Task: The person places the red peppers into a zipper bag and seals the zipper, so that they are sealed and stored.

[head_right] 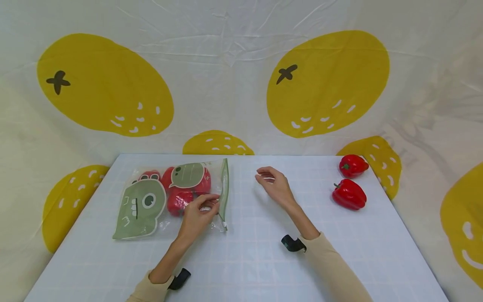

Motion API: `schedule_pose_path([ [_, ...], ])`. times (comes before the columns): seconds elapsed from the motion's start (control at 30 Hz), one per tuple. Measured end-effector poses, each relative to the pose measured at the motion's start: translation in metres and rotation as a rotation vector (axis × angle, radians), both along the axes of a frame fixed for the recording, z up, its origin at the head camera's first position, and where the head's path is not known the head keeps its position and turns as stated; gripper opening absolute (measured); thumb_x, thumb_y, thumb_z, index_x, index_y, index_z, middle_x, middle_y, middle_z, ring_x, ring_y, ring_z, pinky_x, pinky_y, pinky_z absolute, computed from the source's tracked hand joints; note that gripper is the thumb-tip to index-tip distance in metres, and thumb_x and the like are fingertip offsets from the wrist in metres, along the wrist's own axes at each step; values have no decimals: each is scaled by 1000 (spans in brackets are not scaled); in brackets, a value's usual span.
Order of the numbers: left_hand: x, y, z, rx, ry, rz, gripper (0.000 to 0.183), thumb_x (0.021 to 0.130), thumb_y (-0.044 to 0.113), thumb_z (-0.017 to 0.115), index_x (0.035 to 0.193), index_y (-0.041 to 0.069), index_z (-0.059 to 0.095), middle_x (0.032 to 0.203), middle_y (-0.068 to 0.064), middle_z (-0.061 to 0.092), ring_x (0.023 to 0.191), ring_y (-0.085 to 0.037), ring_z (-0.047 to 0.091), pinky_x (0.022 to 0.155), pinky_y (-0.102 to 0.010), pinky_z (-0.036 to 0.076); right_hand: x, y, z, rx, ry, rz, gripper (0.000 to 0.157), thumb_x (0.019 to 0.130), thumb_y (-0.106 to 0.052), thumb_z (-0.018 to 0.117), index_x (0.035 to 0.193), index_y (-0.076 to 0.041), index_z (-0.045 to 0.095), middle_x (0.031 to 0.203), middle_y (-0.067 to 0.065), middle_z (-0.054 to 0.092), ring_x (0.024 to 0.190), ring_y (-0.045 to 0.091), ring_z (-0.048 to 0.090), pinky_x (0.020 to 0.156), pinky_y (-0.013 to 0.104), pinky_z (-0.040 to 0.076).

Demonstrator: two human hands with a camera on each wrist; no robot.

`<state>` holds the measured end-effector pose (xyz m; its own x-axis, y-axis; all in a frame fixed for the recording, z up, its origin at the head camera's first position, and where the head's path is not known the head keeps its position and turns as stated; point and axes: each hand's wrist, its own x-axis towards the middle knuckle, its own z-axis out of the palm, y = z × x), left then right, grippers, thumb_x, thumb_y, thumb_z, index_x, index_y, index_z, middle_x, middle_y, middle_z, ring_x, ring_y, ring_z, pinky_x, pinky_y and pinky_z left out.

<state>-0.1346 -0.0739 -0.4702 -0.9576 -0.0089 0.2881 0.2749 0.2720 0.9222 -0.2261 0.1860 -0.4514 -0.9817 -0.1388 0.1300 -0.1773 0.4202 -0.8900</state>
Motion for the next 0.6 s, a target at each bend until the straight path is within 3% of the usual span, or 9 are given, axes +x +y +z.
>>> schedule_pose_path([
  [0.6, -2, -1, -1, -18, -30, -4, 23, 91, 0, 75, 114, 2, 74, 103, -8, 74, 87, -22, 69, 75, -20, 59, 15, 47, -2, 99, 157, -132, 33, 99, -25, 70, 123, -2, 68, 122, 14, 69, 118, 31, 61, 107, 49, 47],
])
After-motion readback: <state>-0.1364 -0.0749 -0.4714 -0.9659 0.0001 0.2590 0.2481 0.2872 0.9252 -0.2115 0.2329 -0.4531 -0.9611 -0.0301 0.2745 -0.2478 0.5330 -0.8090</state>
